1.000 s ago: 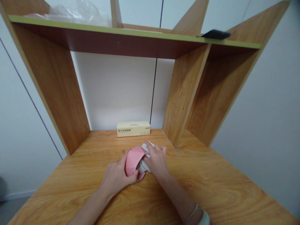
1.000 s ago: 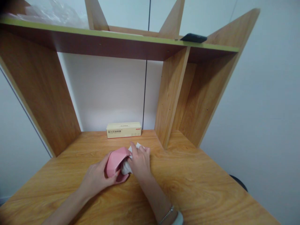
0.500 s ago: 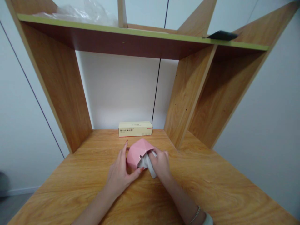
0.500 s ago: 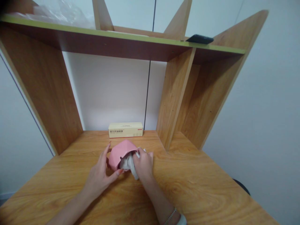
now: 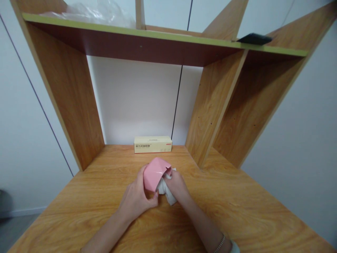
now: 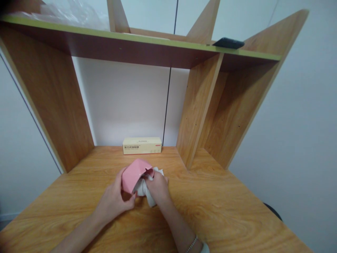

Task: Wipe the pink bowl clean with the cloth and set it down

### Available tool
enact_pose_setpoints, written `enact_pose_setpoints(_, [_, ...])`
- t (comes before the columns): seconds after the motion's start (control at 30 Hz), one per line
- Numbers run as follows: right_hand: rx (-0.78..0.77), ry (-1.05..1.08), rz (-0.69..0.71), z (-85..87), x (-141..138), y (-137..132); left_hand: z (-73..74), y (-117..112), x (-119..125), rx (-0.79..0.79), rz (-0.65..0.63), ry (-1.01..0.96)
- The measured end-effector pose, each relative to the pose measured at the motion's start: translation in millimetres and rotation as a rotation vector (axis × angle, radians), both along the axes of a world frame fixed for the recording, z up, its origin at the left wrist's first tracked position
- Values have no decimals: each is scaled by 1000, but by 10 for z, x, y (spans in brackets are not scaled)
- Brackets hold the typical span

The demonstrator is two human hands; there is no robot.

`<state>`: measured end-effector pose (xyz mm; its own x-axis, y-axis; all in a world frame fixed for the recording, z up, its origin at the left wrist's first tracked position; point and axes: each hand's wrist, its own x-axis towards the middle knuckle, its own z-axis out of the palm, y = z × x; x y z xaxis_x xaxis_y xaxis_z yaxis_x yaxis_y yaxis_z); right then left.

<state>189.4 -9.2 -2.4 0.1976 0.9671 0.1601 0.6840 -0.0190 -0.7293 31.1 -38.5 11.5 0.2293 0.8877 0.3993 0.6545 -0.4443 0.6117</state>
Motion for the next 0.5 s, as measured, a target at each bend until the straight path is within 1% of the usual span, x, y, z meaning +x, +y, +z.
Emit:
enact_pose_setpoints(0.13, [75, -204, -46, 113, 24, -67, 9, 2, 2, -29, 14, 84])
enact_pose_setpoints(0.2, [144, -318, -82, 141, 27, -83, 1, 10, 10, -38, 20, 105])
enact_pose_setpoints(0.27, [222, -381, -117, 149, 30, -88, -4, 20, 18, -46, 30, 93])
enact_pose_setpoints(0.33, [301, -406, -142, 143, 35, -87, -2, 32, 25, -54, 38, 48])
enact_pose_setpoints(0.4, [368, -388, -146, 133, 38, -87, 2, 51, 29, -83, 48, -12])
enact_pose_setpoints(0.5, [396, -307, -138, 126, 48, -89, -3, 110, 20, -153, 100, -108])
